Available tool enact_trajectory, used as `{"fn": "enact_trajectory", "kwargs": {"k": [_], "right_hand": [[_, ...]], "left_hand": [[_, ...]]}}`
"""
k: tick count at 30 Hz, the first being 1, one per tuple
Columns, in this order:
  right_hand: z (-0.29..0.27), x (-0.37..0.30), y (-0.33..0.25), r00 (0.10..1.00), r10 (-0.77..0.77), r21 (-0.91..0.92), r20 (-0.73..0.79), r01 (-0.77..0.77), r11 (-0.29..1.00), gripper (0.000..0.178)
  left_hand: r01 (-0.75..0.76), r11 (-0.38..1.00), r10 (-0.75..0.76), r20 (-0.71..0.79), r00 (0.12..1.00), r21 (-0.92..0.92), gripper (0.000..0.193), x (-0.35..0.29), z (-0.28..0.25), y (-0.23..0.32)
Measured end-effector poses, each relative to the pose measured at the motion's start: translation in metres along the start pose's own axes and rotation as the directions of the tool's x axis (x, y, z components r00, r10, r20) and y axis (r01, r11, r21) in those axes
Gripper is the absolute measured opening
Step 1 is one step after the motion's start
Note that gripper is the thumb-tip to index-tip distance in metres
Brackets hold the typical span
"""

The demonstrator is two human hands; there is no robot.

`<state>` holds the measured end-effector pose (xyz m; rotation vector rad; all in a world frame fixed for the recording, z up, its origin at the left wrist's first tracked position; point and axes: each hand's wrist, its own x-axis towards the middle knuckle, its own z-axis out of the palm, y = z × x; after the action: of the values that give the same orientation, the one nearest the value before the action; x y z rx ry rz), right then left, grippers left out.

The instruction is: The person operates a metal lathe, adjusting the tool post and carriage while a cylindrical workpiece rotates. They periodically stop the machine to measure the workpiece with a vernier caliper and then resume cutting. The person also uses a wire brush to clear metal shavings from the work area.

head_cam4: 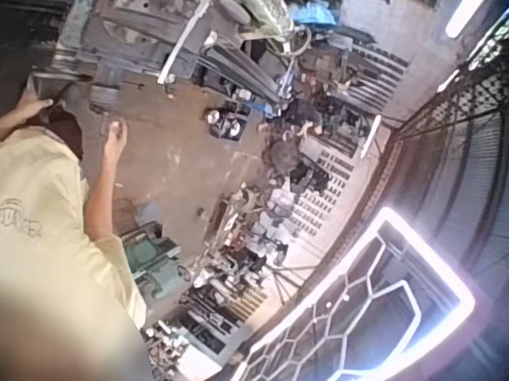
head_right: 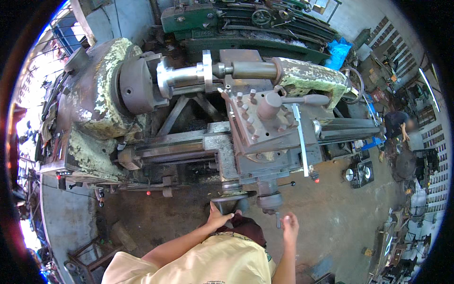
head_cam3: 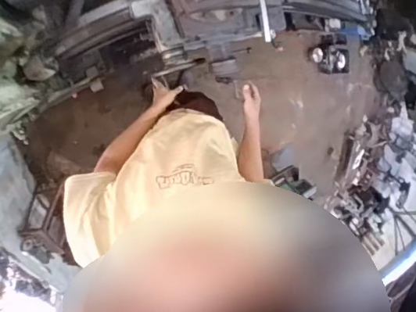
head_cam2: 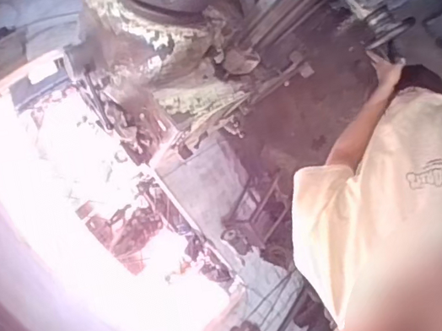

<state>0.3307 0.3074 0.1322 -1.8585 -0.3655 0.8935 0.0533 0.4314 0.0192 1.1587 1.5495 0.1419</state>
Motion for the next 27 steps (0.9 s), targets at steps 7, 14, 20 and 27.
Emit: {"fn": "enact_trajectory", "kwargs": {"k": [7,14,20,27], "right_hand": [[0.045,0.008,-0.040,0.958,-0.061,-0.388,0.279,0.171,0.906,0.086],[0.044,0.034,-0.068,0.953,0.066,-0.490,0.297,0.093,0.867,0.095],[0.052,0.045,-0.073,0.898,0.032,-0.520,0.439,0.224,0.824,0.098],[0.052,0.045,-0.064,0.870,-0.010,-0.410,0.493,0.242,0.879,0.095]], "left_hand": [[0.088,0.995,-0.096,-0.541,0.836,-0.041,0.088,0.028,0.029,0.017],[0.027,0.905,-0.147,-0.254,0.956,-0.424,0.066,0.055,0.028,-0.029],[-0.185,0.770,0.068,0.211,0.975,0.611,0.041,0.151,0.098,-0.088],[0.365,0.728,-0.152,0.382,0.912,-0.580,0.016,0.120,0.166,-0.002]]}}
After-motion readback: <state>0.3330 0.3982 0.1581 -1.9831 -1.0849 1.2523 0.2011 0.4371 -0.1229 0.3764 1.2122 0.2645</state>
